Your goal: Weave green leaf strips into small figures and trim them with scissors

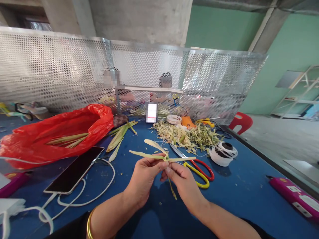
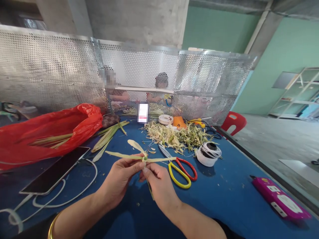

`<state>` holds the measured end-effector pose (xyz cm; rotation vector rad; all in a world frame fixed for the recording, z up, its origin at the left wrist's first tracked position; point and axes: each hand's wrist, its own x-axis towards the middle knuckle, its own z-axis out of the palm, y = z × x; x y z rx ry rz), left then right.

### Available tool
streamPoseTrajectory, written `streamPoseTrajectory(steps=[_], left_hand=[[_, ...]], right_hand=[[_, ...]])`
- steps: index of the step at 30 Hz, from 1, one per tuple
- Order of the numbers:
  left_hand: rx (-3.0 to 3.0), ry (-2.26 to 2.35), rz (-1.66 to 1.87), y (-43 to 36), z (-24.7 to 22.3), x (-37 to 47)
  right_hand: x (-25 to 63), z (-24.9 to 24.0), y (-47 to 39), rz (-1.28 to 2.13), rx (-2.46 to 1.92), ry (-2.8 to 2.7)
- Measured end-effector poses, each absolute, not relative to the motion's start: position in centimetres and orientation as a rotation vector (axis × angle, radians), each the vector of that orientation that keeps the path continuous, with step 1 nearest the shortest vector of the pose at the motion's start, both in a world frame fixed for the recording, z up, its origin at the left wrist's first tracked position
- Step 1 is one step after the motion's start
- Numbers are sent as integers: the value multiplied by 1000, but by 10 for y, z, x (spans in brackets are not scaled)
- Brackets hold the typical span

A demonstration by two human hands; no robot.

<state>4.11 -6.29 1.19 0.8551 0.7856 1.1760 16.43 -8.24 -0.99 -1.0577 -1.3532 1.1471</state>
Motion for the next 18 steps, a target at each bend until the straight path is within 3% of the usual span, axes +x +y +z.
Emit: streamPoseTrajectory(steps=[6,18], left_hand=[[834,824,1204,-62,6,41],[810,968,1279,-60,-2,45]], right_hand=[[165,-9,-84,1039,-1126,-1481],[164,-16,-92,351,-1228,-1920]])
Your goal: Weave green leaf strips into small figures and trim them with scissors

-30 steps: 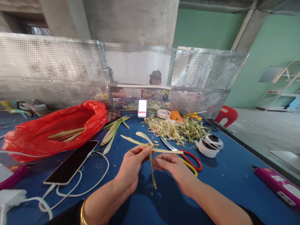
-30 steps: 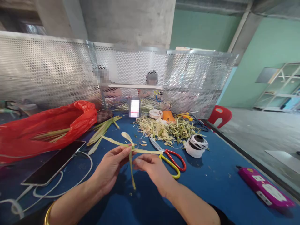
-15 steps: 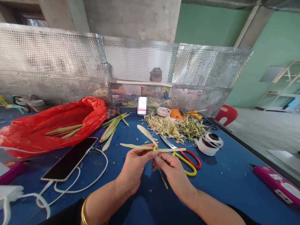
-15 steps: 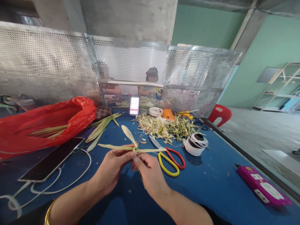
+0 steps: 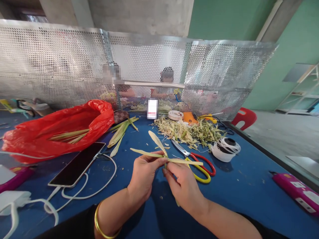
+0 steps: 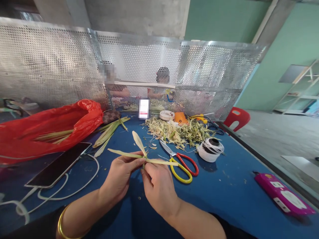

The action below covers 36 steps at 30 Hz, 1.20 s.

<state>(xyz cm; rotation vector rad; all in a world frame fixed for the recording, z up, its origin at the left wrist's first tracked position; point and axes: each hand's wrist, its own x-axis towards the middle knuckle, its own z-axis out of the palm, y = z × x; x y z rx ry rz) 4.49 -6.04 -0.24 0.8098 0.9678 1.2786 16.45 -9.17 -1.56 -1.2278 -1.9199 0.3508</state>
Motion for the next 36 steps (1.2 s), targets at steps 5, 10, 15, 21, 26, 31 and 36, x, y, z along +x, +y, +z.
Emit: streamPoseTrajectory(steps=[5,10,15,21,26,31,36], left_hand=[[781,967,1263,-59,-2,45],[823,854,1138,-59,0,41],[906,873,1121,-57,1,37],[892,952,1158,-57,-3,39],[744,960,1152,-60,-5,44],[750,898,1119,-56,-2,41],[822,905,1097,-54,0,35]], right_hand=[[163,-19,-89,334,-1265,-1931],[164,-20,-87,462,-1289,-1814],[167,-21,-86,391,-1306,-1849],[168,-18,-88,316,-1269,-1930],[162,-20,-92,408,-1234,-1876],[164,-16,-90,579,-1266,-1757],[173,-9,-81,842,-1196,-1355]])
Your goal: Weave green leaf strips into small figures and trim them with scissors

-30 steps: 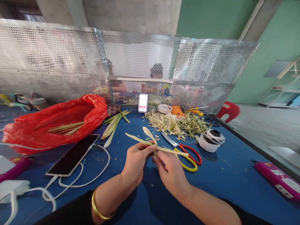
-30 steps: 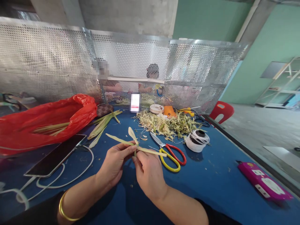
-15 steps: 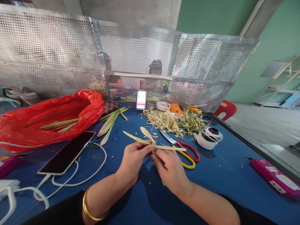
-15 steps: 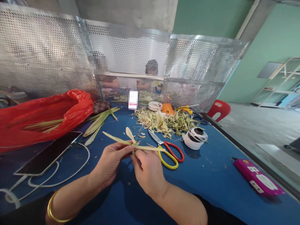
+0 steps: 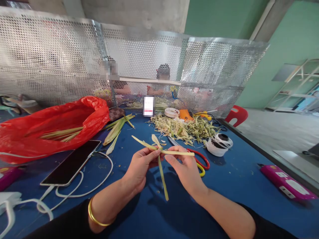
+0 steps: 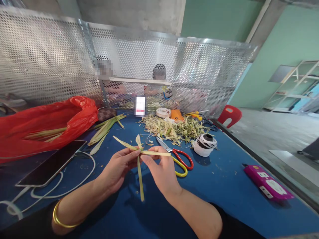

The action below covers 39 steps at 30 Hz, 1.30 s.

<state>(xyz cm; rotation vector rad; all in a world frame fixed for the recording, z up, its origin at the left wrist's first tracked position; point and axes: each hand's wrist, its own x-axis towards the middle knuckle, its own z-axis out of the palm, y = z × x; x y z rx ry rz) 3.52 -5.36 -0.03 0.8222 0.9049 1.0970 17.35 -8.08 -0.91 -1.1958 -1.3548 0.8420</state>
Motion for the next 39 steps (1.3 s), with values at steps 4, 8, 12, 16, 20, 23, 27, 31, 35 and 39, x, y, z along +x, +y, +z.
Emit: streamPoseTrajectory(steps=[4,8,12,16,20,23,27,31,35,39], left_hand=[[869,894,1006,-55,-1,34],[923,920,1020,-55,-3,37],[899,977,1098,-54,-4,39],[827,962,1057,-52,-2,35],[923,901,1007,-52,1,31],[1014,874,927,-56,3,32],[1062,861,818,-64,3,36],[1069,934,774,-67,4,39],[1099,957,735,-66,4,40],[1120,945,679,-65,1,39]], right_hand=[[178,-7,-76,916,-1130,-1289],[178,-8,-78,823,-1157,-1413],[179,-11,-81,585,-1119,-1589],[192,-6,-75,605,-1014,-1766],[211,4,-62,1072,-1004,-1293],[212,7,-60,1212,-1112,-1170],[195,4,-67,1309,-1039,-1289],[186,2,-71,1316,-1020,-1265],[186,-3,-70,1177,-1072,-1275],[185,-9,-68,1068,-1130,-1268]])
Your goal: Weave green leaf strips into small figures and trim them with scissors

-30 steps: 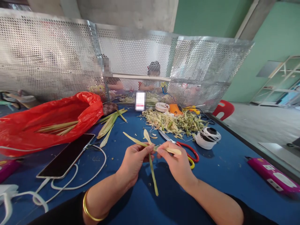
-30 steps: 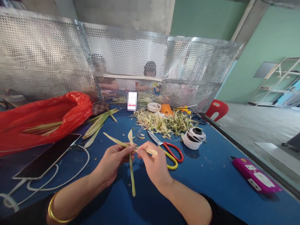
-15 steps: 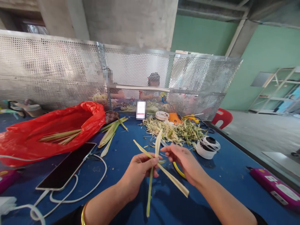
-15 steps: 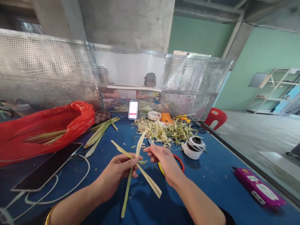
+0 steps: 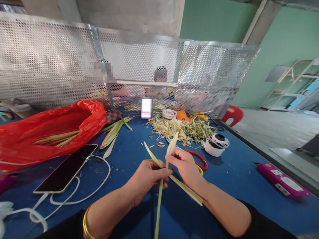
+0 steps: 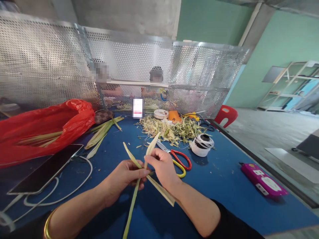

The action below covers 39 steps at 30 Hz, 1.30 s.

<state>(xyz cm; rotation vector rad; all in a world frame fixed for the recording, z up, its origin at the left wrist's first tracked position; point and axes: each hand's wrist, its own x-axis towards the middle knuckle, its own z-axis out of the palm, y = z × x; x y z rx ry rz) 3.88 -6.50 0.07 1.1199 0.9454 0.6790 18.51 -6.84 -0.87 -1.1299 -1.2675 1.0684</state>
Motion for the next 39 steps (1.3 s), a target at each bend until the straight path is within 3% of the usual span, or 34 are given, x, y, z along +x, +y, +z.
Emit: streamPoseTrajectory(steps=[19,31,39], left_hand=[[954,985,686,-70,-1,43],[859,971,675,-59,-27,43],[881,977,1039,-39,21,38]], right_hand=[[180,-8,-65,1208,-1103,-1195],[173,-22,-61,1143,-1229,-1231],[193,-18,-56,1036,-1251,-1123]])
